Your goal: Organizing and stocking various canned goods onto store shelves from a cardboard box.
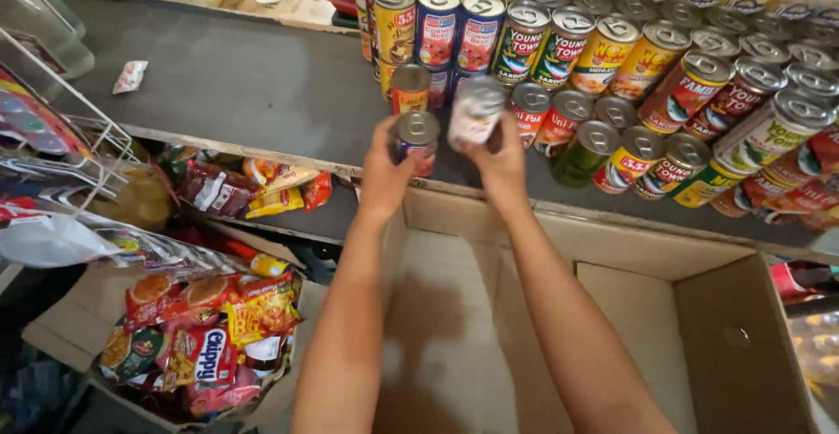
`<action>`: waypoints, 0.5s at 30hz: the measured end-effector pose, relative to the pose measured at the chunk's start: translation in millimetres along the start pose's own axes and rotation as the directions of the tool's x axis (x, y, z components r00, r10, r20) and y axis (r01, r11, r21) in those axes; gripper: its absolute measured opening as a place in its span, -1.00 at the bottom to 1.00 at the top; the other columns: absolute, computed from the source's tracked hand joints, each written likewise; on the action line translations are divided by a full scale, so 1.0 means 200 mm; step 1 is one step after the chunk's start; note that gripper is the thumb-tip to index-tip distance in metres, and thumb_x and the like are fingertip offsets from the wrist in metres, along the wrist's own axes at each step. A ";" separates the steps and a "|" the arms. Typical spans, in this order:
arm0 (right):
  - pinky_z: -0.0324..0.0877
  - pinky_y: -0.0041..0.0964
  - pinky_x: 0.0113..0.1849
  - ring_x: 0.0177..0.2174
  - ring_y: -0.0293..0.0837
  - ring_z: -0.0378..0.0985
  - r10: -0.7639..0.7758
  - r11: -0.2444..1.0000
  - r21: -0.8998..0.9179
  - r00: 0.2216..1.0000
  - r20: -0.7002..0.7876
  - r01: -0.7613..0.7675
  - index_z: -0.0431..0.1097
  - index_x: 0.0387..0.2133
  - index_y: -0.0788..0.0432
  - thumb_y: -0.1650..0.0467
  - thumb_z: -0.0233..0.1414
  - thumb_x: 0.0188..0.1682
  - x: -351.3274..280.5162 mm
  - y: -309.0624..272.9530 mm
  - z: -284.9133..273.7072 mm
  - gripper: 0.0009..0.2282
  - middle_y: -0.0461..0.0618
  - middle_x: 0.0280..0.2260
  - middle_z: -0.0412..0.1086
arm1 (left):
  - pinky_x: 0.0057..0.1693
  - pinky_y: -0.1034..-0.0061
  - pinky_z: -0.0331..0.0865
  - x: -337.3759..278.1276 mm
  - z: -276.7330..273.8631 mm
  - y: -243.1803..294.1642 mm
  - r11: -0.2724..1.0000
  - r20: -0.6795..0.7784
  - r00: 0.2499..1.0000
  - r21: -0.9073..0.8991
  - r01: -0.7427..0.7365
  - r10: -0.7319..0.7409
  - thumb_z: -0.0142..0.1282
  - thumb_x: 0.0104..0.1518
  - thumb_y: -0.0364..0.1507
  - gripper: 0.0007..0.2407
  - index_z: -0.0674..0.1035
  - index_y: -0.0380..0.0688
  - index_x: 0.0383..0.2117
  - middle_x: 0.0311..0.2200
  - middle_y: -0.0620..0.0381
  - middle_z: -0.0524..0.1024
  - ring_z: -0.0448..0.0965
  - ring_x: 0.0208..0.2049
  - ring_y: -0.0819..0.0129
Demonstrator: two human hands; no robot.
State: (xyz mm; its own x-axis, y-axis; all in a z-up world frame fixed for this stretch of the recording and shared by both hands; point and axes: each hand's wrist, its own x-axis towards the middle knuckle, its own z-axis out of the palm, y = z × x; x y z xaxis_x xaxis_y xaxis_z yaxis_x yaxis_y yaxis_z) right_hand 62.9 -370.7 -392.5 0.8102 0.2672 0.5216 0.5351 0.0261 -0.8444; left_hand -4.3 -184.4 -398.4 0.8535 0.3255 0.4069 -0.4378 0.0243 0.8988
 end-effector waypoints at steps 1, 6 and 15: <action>0.43 -0.22 0.08 0.01 -0.15 0.51 -0.027 0.983 0.177 0.996 -0.090 0.043 0.24 0.10 0.23 0.56 0.24 -0.13 -0.01 0.00 0.00 -0.50 0.01 0.00 0.41 | 0.09 0.34 0.48 -0.02 0.03 0.01 0.990 0.039 0.994 0.088 -0.108 0.105 0.26 0.11 -0.54 -0.47 0.30 -0.19 0.22 0.00 -0.05 0.55 0.59 -0.04 0.20; 0.37 -0.24 0.14 0.09 -0.18 0.44 -0.088 0.871 0.454 0.969 -0.229 0.187 0.17 0.18 0.19 0.57 0.13 -0.04 0.03 -0.14 0.00 -0.51 -0.07 0.07 0.36 | 0.12 0.37 0.45 -0.02 0.12 0.08 0.912 0.116 0.964 0.316 -0.263 0.237 0.33 0.10 -0.52 -0.48 0.33 -0.21 0.19 -0.04 -0.11 0.60 0.63 0.00 0.21; 0.31 -0.25 0.17 0.10 -0.18 0.42 -0.082 0.959 0.277 0.993 0.087 0.055 0.18 0.24 0.30 0.52 0.12 0.03 0.04 -0.23 0.09 -0.51 0.00 0.10 0.37 | 0.20 0.39 0.44 -0.01 0.09 -0.02 0.994 0.160 0.982 0.034 -0.103 0.096 0.23 0.15 -0.57 -0.49 0.31 -0.28 0.24 0.03 -0.03 0.56 0.57 0.07 0.30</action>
State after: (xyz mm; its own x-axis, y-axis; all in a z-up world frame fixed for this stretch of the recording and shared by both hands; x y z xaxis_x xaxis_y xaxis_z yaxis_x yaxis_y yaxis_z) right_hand 40.2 -352.7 -352.5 0.7398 0.3474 0.5762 0.4914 0.3060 -0.8154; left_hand 1.0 -202.4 -400.7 0.8416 0.1710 0.5124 -0.5134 -0.0417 0.8571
